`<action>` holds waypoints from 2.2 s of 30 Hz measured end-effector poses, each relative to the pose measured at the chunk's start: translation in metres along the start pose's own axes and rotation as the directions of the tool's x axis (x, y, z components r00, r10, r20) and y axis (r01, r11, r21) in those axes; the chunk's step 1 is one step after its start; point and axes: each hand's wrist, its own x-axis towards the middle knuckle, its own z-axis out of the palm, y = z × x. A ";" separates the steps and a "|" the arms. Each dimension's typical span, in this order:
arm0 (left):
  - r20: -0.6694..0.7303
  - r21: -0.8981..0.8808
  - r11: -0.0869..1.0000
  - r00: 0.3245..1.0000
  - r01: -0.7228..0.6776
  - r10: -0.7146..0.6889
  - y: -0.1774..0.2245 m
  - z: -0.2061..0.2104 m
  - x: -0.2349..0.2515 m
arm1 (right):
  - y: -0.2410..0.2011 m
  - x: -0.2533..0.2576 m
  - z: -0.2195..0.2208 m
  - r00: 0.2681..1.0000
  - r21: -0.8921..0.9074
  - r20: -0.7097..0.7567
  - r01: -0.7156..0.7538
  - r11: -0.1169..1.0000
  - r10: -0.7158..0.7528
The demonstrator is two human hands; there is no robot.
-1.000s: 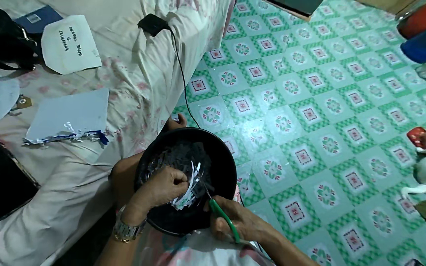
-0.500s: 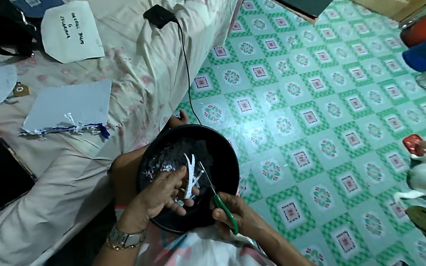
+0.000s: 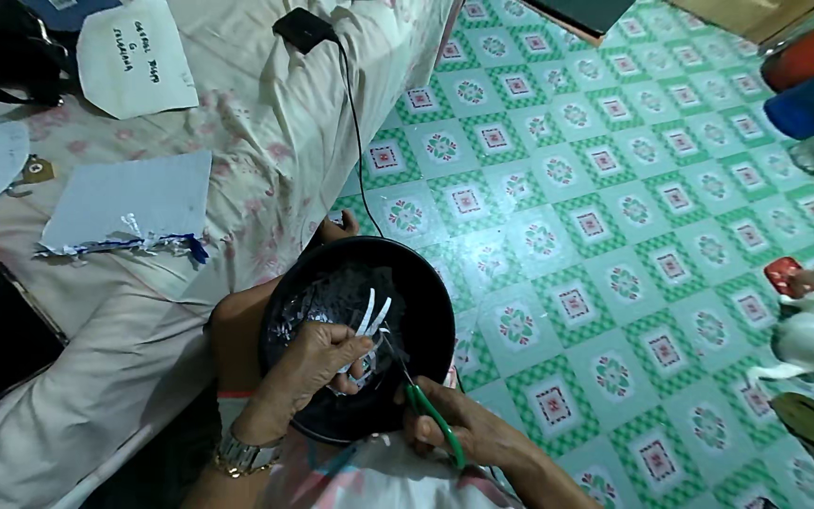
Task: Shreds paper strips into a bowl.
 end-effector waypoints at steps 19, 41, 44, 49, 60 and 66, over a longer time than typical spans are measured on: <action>0.033 0.230 0.973 0.999 0.008 -0.016 0.002 0.010 0.007 | -0.005 0.011 0.004 0.987 0.022 -0.151 0.066 0.998 -0.062; 0.183 0.381 0.923 0.974 0.056 -0.134 0.013 -0.013 0.007 | -0.006 0.008 -0.005 0.994 0.057 -0.096 0.063 0.996 -0.057; 0.158 0.340 0.938 0.980 0.059 -0.119 0.014 -0.015 0.006 | -0.002 0.007 -0.006 0.989 0.119 -0.107 0.120 0.986 -0.107; 0.059 0.105 0.994 0.998 0.003 -0.009 0.005 -0.016 0.008 | 0.000 -0.003 -0.005 0.998 0.027 -0.042 0.045 0.999 -0.044; 0.141 0.159 0.986 0.988 0.043 -0.066 0.005 -0.005 0.012 | -0.007 0.007 0.008 0.994 0.051 -0.100 0.037 0.998 -0.031; 0.107 0.176 0.984 0.993 0.026 -0.045 0.003 -0.012 -0.001 | -0.003 0.006 0.005 0.989 0.115 -0.140 0.070 0.991 -0.053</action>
